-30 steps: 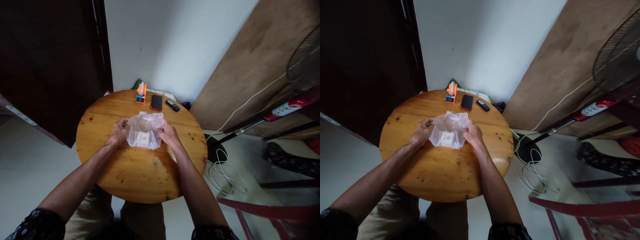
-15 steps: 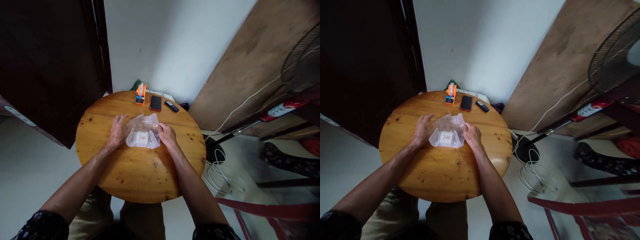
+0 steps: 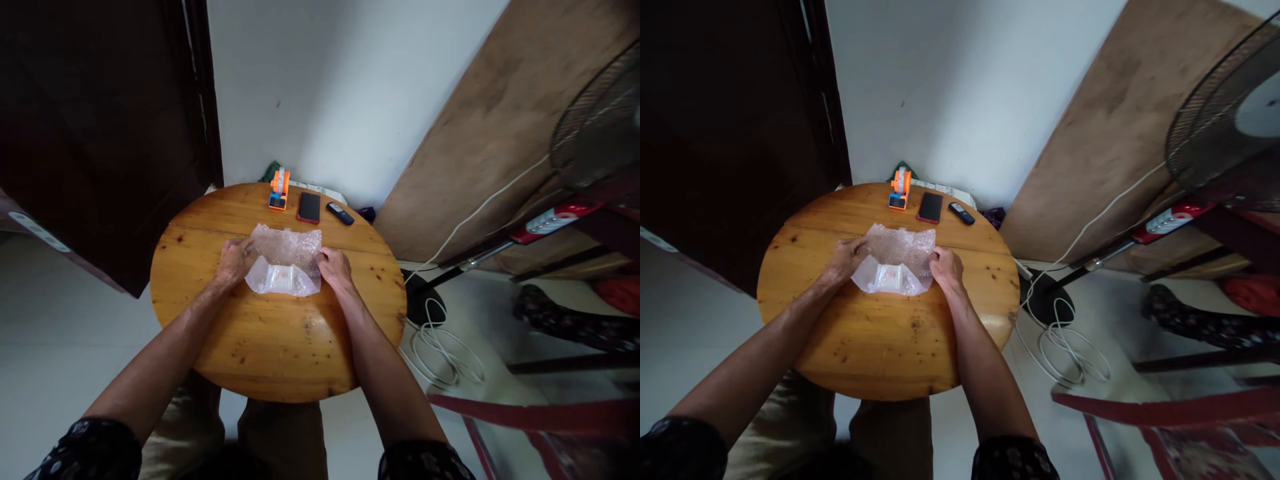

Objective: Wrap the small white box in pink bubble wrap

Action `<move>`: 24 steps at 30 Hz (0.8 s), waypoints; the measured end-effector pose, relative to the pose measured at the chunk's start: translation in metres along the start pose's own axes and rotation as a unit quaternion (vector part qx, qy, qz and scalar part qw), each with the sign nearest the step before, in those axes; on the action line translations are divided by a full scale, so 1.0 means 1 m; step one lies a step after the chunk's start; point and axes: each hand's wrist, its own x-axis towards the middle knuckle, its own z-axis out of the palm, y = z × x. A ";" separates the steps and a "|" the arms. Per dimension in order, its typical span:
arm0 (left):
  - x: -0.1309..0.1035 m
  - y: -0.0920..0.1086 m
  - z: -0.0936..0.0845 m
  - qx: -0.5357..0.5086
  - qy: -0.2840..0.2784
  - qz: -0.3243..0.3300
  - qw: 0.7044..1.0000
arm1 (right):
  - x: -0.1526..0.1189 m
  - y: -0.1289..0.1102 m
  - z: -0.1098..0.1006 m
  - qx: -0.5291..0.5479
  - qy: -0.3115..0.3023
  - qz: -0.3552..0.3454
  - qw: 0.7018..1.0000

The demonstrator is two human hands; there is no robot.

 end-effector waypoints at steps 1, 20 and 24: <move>-0.001 0.002 -0.002 -0.009 0.023 0.012 1.000 | -0.001 -0.001 0.000 -0.011 0.000 -0.001 1.000; -0.021 0.035 -0.030 -0.305 -0.116 -0.041 0.944 | -0.008 -0.002 0.000 -0.057 0.021 -0.022 0.998; -0.026 0.034 -0.011 -0.318 -0.211 -0.024 0.924 | -0.013 -0.007 -0.001 -0.083 0.054 -0.075 0.992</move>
